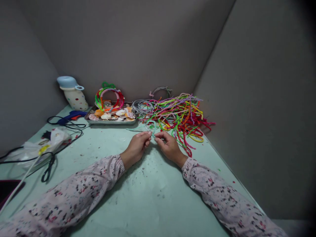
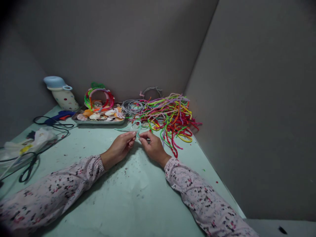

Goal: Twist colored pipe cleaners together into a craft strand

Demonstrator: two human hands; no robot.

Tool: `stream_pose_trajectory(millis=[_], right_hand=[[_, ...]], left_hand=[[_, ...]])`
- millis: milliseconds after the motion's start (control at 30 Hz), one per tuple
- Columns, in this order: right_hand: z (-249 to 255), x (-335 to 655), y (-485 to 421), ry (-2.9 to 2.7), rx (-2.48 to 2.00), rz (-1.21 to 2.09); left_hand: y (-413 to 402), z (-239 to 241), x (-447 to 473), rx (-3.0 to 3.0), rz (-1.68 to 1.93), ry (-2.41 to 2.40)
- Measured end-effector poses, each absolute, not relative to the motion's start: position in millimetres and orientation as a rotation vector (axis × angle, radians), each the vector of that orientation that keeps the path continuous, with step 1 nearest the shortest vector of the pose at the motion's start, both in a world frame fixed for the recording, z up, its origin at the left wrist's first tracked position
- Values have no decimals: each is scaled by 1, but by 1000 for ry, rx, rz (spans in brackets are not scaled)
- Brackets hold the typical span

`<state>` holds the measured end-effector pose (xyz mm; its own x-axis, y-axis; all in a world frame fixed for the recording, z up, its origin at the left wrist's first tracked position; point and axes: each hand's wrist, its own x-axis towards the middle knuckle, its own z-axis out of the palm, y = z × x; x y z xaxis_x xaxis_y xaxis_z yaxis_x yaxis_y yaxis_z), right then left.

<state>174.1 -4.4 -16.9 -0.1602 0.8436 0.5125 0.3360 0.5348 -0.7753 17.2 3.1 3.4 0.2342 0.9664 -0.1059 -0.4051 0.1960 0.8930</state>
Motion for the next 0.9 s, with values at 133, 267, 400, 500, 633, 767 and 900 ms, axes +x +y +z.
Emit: stream_pose_trajectory(millis=[133, 267, 400, 500, 633, 767, 900], right_hand=[[-17, 174, -5, -1744, -992, 632], [-17, 174, -5, -1744, -989, 641], [-17, 173, -5, -1740, -981, 648], [-16, 174, -5, -1730, -972, 652], [-17, 175, -4, -1728, -975, 649], [-18, 176, -2, -1705, -992, 663], [-18, 178, 1, -1616, -994, 756]], left_hand=[[3, 3, 17, 851, 1116, 786], [3, 2, 18, 831, 1115, 768], [2, 3, 18, 816, 1114, 758], [2, 3, 18, 791, 1107, 757], [2, 3, 18, 792, 1097, 763], [2, 2, 18, 867, 1092, 765], [0, 1, 20, 987, 1079, 794]])
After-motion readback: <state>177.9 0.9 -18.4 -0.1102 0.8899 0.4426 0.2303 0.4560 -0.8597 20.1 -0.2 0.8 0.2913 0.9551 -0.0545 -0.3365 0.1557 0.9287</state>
